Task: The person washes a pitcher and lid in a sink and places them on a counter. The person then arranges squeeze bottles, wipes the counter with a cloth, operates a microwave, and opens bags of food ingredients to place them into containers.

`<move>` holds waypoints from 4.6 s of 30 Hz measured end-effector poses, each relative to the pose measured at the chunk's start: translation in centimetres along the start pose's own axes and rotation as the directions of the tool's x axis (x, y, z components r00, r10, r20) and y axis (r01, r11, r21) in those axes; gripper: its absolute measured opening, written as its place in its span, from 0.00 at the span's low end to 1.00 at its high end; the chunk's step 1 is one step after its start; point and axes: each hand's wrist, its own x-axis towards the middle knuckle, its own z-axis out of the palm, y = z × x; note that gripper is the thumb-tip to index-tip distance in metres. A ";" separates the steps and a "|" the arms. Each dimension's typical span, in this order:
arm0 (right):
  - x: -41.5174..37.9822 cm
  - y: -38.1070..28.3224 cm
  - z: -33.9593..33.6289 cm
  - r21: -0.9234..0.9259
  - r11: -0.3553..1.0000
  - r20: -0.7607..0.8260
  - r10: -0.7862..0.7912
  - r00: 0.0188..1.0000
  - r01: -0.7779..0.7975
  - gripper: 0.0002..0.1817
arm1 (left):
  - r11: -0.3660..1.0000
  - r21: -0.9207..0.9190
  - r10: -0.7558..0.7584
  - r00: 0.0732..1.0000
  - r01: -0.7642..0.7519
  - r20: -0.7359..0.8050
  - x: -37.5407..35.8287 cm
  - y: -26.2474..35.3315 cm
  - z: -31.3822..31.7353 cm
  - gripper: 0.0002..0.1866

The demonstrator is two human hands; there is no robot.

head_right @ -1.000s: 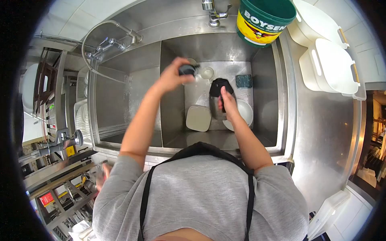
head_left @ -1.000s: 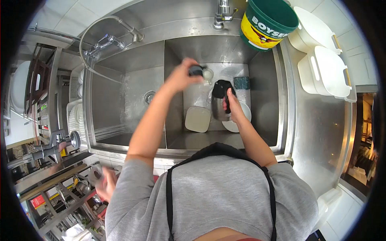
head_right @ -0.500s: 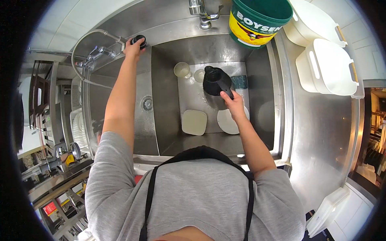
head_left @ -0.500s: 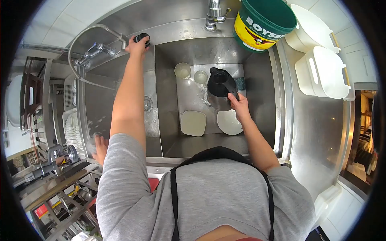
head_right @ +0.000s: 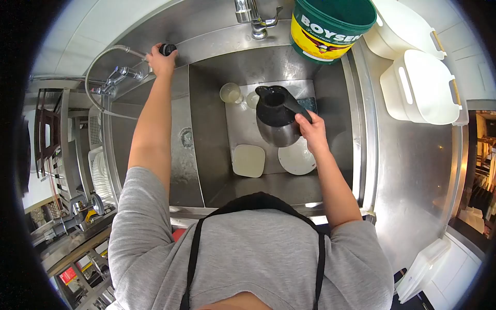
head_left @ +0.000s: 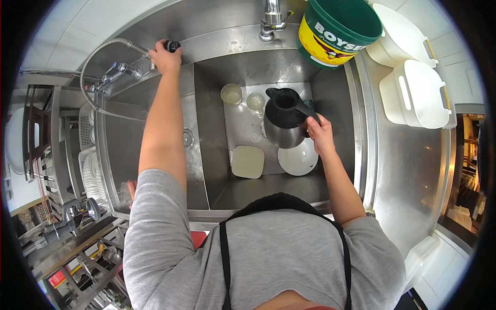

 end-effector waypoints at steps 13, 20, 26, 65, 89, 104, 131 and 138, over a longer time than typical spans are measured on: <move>0.9 -2.5 1.2 -0.197 0.980 0.040 0.009 0.999 -0.001 0.15 | 0.877 -0.341 0.262 0.931 -0.339 -0.253 -4.0 2.7 1.5 0.29; 1.9 -14.0 5.9 -0.839 0.394 0.416 0.021 0.909 0.374 0.22 | 0.798 -0.559 0.273 0.962 -0.227 0.000 -17.6 0.8 3.5 0.27; 1.0 -17.9 11.0 -0.790 -0.333 0.357 0.432 0.828 0.515 0.23 | 0.912 -0.402 0.197 0.948 -0.084 0.250 -21.9 -2.9 3.3 0.27; -5.7 -19.2 -5.0 -0.554 0.792 0.461 0.034 0.887 0.258 0.11 | 0.279 -0.528 -0.136 0.578 0.802 0.805 -27.2 -0.5 1.3 0.20; -8.8 -11.9 -10.1 0.418 0.736 -0.160 -0.517 0.841 0.533 0.37 | 0.457 -0.484 0.088 0.504 0.746 0.859 -28.4 3.8 -1.8 0.16; -6.5 -7.5 -3.6 -0.256 0.953 -0.206 -0.216 0.954 0.160 0.23 | 0.094 -0.620 -0.167 0.626 0.779 0.762 -12.7 -0.3 -3.0 0.16; -5.8 -3.8 0.4 -0.347 0.934 -0.004 -0.089 0.996 0.082 0.17 | 0.616 -0.663 0.257 0.904 -0.425 -0.341 -14.0 0.9 -28.8 0.24; -6.3 -3.5 3.4 -0.342 0.937 0.111 -0.035 0.993 0.071 0.15 | 0.849 -0.214 -0.013 0.387 -0.483 -0.922 -18.3 -11.1 -49.1 0.24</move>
